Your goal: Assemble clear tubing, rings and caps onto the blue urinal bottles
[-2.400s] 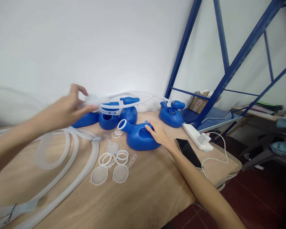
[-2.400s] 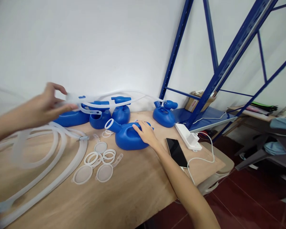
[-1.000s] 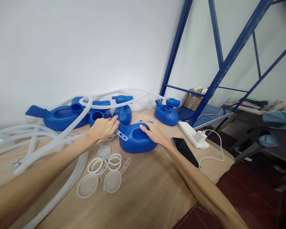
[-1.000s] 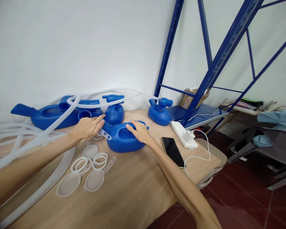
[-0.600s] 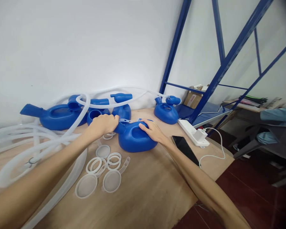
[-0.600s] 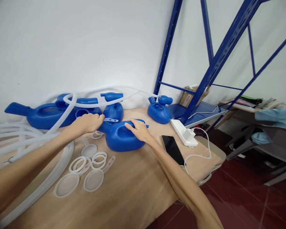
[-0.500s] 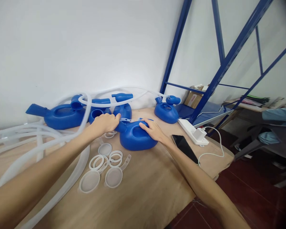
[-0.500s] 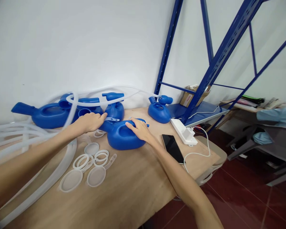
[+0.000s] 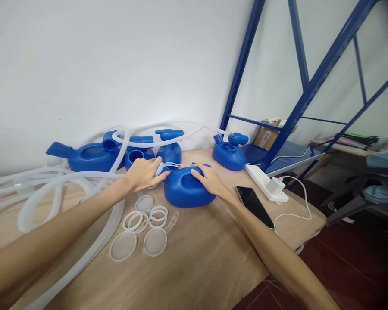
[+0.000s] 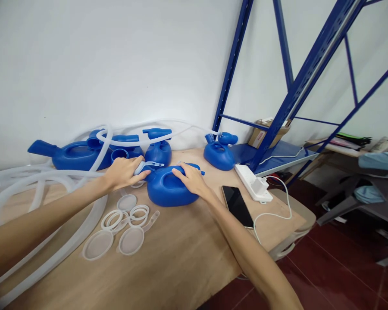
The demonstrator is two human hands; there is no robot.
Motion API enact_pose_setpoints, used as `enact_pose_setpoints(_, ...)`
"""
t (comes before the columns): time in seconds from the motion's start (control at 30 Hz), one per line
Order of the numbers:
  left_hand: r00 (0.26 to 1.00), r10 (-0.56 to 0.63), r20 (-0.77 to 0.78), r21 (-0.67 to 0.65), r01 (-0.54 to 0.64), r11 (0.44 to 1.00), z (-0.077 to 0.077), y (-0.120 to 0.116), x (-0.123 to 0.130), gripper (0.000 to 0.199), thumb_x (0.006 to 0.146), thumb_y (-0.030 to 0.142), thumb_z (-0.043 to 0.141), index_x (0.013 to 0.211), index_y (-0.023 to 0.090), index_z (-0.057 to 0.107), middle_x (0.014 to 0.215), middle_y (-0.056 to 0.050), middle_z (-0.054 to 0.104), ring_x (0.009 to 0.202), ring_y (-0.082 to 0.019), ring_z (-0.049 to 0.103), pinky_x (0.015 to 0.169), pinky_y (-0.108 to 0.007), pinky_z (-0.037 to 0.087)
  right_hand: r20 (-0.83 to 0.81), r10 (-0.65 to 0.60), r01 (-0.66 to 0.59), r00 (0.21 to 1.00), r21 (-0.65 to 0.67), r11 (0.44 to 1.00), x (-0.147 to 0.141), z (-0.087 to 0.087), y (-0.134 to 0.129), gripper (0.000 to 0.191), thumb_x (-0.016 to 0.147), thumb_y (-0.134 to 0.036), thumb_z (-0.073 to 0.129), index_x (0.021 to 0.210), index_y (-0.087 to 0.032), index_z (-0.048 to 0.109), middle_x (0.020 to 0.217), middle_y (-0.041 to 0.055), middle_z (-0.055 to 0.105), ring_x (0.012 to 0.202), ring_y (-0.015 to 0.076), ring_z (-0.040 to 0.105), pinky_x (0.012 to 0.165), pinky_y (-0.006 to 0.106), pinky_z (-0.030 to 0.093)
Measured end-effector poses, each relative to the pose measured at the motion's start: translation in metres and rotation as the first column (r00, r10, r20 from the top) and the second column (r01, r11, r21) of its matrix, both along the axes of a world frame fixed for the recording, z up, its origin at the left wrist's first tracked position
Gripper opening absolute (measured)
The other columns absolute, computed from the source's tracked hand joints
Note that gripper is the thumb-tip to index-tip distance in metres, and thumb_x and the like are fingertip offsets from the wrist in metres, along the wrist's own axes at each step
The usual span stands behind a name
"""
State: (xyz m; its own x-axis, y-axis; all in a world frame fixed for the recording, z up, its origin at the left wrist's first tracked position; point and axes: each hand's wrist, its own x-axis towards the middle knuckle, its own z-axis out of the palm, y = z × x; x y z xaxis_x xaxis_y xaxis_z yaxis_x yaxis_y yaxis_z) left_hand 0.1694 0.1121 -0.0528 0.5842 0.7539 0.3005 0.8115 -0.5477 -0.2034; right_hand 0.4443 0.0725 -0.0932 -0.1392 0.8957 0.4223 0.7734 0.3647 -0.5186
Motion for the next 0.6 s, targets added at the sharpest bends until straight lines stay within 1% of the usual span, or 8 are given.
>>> enact_pose_setpoints(0.13,0.997,0.074,0.021,0.011,-0.074,0.997,0.003,-0.007,0.007,0.065,0.101,0.064,0.031,0.119,0.01,0.063,0.099,-0.021,0.078,0.093,-0.041,0.075,0.068,-0.039,0.049,-0.004,-0.007,0.007,1.0,-0.014,1.0,0.0,-0.002,0.002,0.044,0.104,-0.059,0.046,0.124,-0.026,0.069,0.127,0.0087,0.075,0.122,0.0327,0.068,0.107,0.047,0.049)
enact_pose_setpoints(0.23,0.983,0.177,0.057,-0.023,-0.176,0.984,0.005,-0.015,0.014,0.067,0.101,0.065,0.029,0.113,0.01,0.065,0.092,-0.022,0.077,0.089,-0.042,0.075,0.066,-0.04,0.048,-0.007,-0.014,0.013,1.0,-0.03,0.999,-0.002,-0.002,0.002,0.042,0.105,-0.057,0.046,0.122,-0.025,0.068,0.127,0.0095,0.075,0.124,0.033,0.067,0.108,0.047,0.048)
enact_pose_setpoints(0.3,0.966,0.242,0.094,-0.049,-0.238,0.97,0.005,-0.022,0.019,0.067,0.1,0.067,0.029,0.109,0.012,0.066,0.091,-0.021,0.077,0.088,-0.042,0.075,0.065,-0.039,0.048,-0.008,-0.02,0.02,1.0,-0.034,0.999,-0.003,-0.002,0.0,0.041,0.105,-0.055,0.046,0.121,-0.024,0.068,0.127,0.0099,0.075,0.124,0.0327,0.067,0.108,0.046,0.047)
enact_pose_setpoints(0.37,0.948,0.28,0.151,-0.068,-0.273,0.96,0.002,-0.027,0.022,0.067,0.1,0.07,0.03,0.108,0.013,0.065,0.093,-0.02,0.078,0.088,-0.042,0.075,0.065,-0.038,0.047,-0.003,-0.025,0.025,1.0,-0.034,0.999,-0.004,-0.001,-0.001,0.04,0.106,-0.054,0.046,0.121,-0.024,0.067,0.128,0.01,0.074,0.123,0.0323,0.067,0.108,0.046,0.047)
enact_pose_setpoints(0.47,0.929,0.284,0.236,-0.081,-0.272,0.959,-0.005,-0.028,0.022,0.065,0.099,0.071,0.031,0.111,0.015,0.062,0.095,-0.018,0.079,0.09,-0.039,0.076,0.066,-0.036,0.047,0.006,-0.026,0.026,1.0,-0.021,0.999,-0.006,0.001,-0.003,0.038,0.106,-0.053,0.048,0.121,-0.023,0.066,0.128,0.0103,0.074,0.123,0.0316,0.068,0.108,0.045,0.047)
enact_pose_setpoints(0.53,0.937,0.246,0.248,-0.063,-0.237,0.969,-0.01,-0.023,0.019,0.065,0.099,0.072,0.034,0.114,0.015,0.061,0.094,-0.017,0.079,0.091,-0.037,0.076,0.066,-0.035,0.048,0.0,-0.021,0.021,1.0,-0.01,1.0,-0.006,0.001,-0.004,0.036,0.105,-0.051,0.049,0.12,-0.023,0.066,0.128,0.0105,0.074,0.123,0.0311,0.068,0.108,0.045,0.047)
enact_pose_setpoints(0.6,0.958,0.177,0.226,-0.031,-0.174,0.984,-0.014,-0.016,0.014,0.066,0.099,0.072,0.035,0.12,0.015,0.06,0.094,-0.017,0.078,0.091,-0.036,0.076,0.067,-0.035,0.049,-0.008,-0.024,0.024,1.0,-0.009,1.0,-0.006,0.001,-0.005,0.036,0.105,-0.051,0.049,0.12,-0.023,0.066,0.129,0.0111,0.075,0.123,0.0311,0.068,0.108,0.045,0.047)
